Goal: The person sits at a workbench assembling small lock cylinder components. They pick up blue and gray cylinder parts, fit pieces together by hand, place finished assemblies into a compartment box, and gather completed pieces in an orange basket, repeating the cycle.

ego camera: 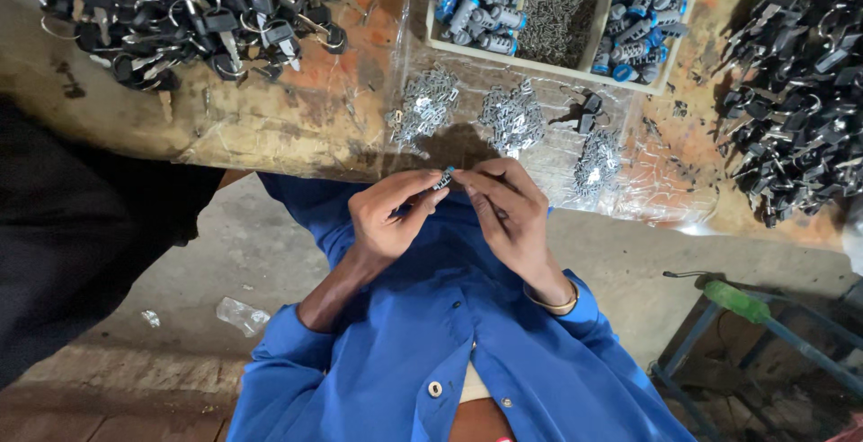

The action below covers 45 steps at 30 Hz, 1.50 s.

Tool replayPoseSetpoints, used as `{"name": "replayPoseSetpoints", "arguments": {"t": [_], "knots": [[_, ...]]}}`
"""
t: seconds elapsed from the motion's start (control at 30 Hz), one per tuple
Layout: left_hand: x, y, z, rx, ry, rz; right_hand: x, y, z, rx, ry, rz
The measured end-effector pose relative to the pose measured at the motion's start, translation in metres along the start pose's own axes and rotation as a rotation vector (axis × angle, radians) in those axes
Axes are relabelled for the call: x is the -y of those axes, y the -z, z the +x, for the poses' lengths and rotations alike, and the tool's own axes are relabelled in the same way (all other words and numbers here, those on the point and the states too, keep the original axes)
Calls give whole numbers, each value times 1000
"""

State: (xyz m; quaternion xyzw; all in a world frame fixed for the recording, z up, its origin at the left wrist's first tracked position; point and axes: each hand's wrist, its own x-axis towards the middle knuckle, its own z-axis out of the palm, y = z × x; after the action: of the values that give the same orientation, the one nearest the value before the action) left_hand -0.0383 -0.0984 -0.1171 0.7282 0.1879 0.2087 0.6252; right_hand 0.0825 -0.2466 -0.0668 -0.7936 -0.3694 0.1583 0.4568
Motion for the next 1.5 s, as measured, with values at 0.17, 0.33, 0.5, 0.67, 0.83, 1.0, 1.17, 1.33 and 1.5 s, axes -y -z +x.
{"name": "replayPoseSetpoints", "arguments": {"t": [0.17,0.33,0.5,0.67,0.83,1.0,1.17,1.33,1.5], "knots": [[0,4,1,5,-24,67,5,-9,7,-33,-191,146],[0,8,3,30,-102,148,10,-11,10,-31,-72,-114],[-1,19,0,-56,-82,122,20,-8,23,90,74,-324],[1,32,-7,-215,84,-85,29,-14,30,52,226,-546],[1,29,-8,-167,110,-135,12,-3,17,87,315,-475],[-4,7,-7,-55,122,-148,-14,7,-3,42,209,-302],[-5,-17,-4,-1,117,-107,-19,17,-14,-114,37,-255],[-5,-23,-3,19,109,-112,-15,20,-18,-76,19,-179],[-7,-22,0,25,37,-40,-14,12,-15,-105,-250,230]]}}
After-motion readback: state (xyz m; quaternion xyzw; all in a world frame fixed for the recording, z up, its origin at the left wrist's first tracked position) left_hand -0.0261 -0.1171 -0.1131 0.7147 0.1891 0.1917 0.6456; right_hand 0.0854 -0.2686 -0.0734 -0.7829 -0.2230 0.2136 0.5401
